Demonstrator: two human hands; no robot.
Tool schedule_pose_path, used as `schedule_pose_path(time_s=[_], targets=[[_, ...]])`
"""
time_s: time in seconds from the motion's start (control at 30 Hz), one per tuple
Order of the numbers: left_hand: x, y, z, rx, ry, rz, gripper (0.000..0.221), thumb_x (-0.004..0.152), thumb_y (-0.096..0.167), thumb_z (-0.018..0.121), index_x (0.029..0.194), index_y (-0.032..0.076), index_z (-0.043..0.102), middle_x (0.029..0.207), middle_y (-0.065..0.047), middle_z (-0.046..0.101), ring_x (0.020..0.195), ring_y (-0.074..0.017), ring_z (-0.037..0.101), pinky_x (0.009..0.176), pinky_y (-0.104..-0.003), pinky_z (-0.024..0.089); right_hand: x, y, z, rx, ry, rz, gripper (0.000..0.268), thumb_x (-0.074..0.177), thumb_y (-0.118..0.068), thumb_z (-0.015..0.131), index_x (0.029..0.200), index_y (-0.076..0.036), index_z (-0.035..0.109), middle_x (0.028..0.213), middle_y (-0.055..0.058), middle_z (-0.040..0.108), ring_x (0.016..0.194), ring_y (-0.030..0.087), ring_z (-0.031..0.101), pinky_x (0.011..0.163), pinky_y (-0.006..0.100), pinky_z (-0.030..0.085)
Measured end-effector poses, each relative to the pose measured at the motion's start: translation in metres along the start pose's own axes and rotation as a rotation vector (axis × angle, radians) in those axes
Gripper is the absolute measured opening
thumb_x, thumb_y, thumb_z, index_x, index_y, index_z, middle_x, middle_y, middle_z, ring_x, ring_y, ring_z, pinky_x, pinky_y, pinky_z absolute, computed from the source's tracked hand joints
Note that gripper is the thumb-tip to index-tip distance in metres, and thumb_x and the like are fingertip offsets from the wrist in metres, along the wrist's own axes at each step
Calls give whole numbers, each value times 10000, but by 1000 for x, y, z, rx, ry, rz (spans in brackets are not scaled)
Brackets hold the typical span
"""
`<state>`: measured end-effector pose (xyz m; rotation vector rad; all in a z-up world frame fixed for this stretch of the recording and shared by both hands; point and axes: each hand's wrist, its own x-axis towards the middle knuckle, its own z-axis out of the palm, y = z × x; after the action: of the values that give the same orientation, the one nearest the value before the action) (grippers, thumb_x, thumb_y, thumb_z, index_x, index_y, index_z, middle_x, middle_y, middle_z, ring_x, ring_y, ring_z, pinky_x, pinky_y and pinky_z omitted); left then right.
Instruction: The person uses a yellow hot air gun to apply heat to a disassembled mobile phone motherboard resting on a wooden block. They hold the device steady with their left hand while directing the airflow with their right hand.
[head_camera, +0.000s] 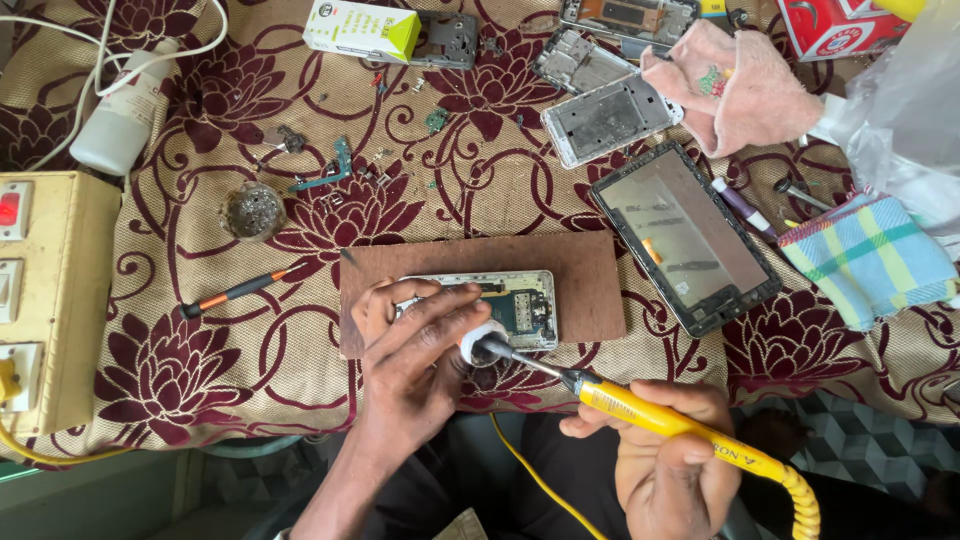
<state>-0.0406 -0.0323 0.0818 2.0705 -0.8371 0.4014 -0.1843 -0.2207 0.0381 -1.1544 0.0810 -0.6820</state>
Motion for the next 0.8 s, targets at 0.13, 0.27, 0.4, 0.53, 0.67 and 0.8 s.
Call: schedule_pose_path(time_s=[0.13, 0.27, 0.4, 0.53, 0.67, 0.8], targets=[[-2, 0, 2, -53, 25, -39, 403, 791, 5, 817, 1171, 128, 762, 1265, -5, 735, 1224, -246, 576, 1081, -380, 427, -3, 5, 2, 32, -15, -18, 564, 1154, -436, 405, 1291, 110, 431, 1019, 360, 709, 868, 397, 778, 810, 529, 678], [-6, -1, 7, -121, 73, -65, 337, 812, 29, 829, 1135, 83, 749, 1257, -43, 738, 1221, -255, 588, 1043, -365, 484, -9, 5, 5, 21, -6, -33, 550, 1161, -429, 404, 1280, 106, 445, 1041, 355, 714, 890, 388, 780, 827, 533, 681], [-10, -5, 13, -226, 100, -72, 290, 856, 34, 812, 1131, 50, 723, 1280, -83, 725, 1233, -262, 602, 1062, -374, 503, -12, 4, 8, 69, -21, -40, 563, 1148, -437, 434, 1286, 109, 455, 1087, 347, 703, 937, 391, 775, 847, 555, 684], [-13, -6, 17, -251, 123, -72, 297, 868, 46, 799, 1149, 38, 703, 1302, -101, 711, 1249, -271, 602, 1074, -384, 506, -14, 4, 10, 61, -23, -74, 560, 1142, -440, 446, 1298, 98, 455, 1106, 337, 708, 955, 383, 778, 856, 558, 689], [-13, -7, 21, -310, 144, -73, 309, 880, 54, 802, 1160, 38, 672, 1330, -110, 697, 1241, -260, 603, 1071, -384, 515, -19, 2, 10, 53, -14, -66, 568, 1142, -437, 458, 1311, 105, 458, 1104, 337, 706, 974, 393, 775, 872, 569, 687], [-15, -7, 22, -343, 150, -110, 307, 884, 38, 780, 1168, 45, 663, 1354, -116, 686, 1247, -254, 591, 1046, -379, 545, -24, 3, 9, 43, 2, -59, 535, 1151, -396, 455, 1315, 113, 456, 1106, 338, 692, 989, 408, 763, 874, 587, 686]])
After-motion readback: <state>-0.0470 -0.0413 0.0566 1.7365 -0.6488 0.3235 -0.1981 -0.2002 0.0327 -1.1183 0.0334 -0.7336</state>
